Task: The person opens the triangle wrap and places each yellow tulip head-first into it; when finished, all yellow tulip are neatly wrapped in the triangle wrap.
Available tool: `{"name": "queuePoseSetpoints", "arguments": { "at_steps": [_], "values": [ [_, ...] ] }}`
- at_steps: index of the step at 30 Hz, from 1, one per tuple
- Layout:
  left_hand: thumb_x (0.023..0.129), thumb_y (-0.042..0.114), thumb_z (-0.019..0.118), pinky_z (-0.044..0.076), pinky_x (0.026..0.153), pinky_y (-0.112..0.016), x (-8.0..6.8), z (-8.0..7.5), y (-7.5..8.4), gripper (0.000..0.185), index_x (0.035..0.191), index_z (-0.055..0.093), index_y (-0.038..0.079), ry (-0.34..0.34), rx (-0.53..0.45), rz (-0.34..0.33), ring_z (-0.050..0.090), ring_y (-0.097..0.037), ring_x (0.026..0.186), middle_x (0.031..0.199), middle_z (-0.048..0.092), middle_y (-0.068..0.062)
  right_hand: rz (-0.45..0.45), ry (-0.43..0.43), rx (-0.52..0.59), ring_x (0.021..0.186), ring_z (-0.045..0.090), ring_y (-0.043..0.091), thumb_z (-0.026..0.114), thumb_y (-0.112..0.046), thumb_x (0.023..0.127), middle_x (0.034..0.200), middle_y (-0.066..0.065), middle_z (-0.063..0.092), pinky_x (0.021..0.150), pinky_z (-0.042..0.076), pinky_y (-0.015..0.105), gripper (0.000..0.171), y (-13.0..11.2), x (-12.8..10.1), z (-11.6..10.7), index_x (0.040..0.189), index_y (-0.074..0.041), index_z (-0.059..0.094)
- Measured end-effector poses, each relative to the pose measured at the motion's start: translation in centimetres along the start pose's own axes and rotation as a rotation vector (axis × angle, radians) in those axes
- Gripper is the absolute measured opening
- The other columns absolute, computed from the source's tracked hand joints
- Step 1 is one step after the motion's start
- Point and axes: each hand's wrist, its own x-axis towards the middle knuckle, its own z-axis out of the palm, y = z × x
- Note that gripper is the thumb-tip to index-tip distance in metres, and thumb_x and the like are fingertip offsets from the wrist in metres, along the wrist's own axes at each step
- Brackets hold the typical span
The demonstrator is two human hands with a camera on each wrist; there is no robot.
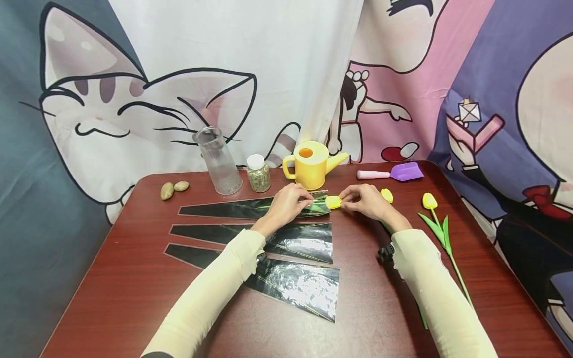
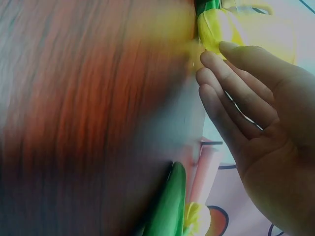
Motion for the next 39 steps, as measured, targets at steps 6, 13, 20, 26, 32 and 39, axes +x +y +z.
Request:
{"name": "queuePoseSetpoints", "arguments": {
  "at_steps": [6,13,20,26,32,39],
  "values": [
    [0.092,0.03,0.07,0.047,0.083,-0.028,0.2,0.0,0.0,0.013,0.1,0.078,0.023,0.015,-0.003,0.003,0.057,-0.01,0.091,0.095,0.064,0.009,-0.011,0.014,0.04,0.083,0.068,0.014,0.078,-0.013,0.085,0.088,0.001,0.073,0.073,0.047,0.02,0.017,-0.7,0.6,0.5,0.1,-0.01,0.072],
    [0.092,0.031,0.07,0.047,0.083,-0.027,0.5,0.0,0.1,0.014,0.099,0.078,0.022,0.035,-0.006,-0.001,0.057,-0.01,0.092,0.095,0.064,0.009,0.052,0.016,0.082,0.085,0.069,0.015,0.078,-0.02,0.086,0.088,0.0,0.073,0.074,0.048,0.02,0.018,-1.3,1.3,1.1,0.102,-0.012,0.074],
    [0.092,0.032,0.07,0.047,0.083,-0.029,0.7,-0.1,0.2,0.016,0.1,0.078,0.02,0.055,-0.014,-0.002,0.057,-0.011,0.093,0.097,0.064,0.008,0.048,0.068,0.103,0.083,0.07,0.015,0.078,-0.016,0.086,0.087,0.002,0.074,0.07,0.05,0.019,0.016,-1.0,1.7,1.8,0.101,-0.01,0.075],
    [0.092,0.031,0.071,0.048,0.082,-0.03,0.7,-0.1,0.1,0.016,0.099,0.078,0.019,0.063,-0.023,0.005,0.058,-0.013,0.092,0.097,0.065,0.007,0.053,0.07,0.106,0.082,0.07,0.015,0.078,-0.017,0.085,0.086,0.001,0.074,0.072,0.049,0.019,0.016,-1.1,1.7,2.0,0.1,-0.011,0.076],
    [0.092,0.032,0.07,0.048,0.082,-0.029,0.6,0.0,0.1,0.016,0.099,0.078,0.02,0.053,-0.021,-0.011,0.057,-0.011,0.092,0.097,0.065,0.008,0.029,0.062,0.096,0.084,0.07,0.016,0.077,-0.017,0.086,0.087,0.002,0.074,0.073,0.049,0.02,0.017,-1.2,1.8,2.1,0.101,-0.01,0.075],
    [0.09,0.032,0.073,0.048,0.081,-0.027,0.4,-0.1,-0.2,0.015,0.1,0.078,0.022,0.074,-0.026,-0.012,0.057,-0.011,0.093,0.097,0.063,0.009,0.01,0.138,-0.021,0.083,0.069,0.015,0.077,-0.019,0.087,0.086,-0.001,0.074,0.074,0.048,0.023,0.015,-1.1,1.7,1.7,0.1,-0.012,0.076]
  ]
}}
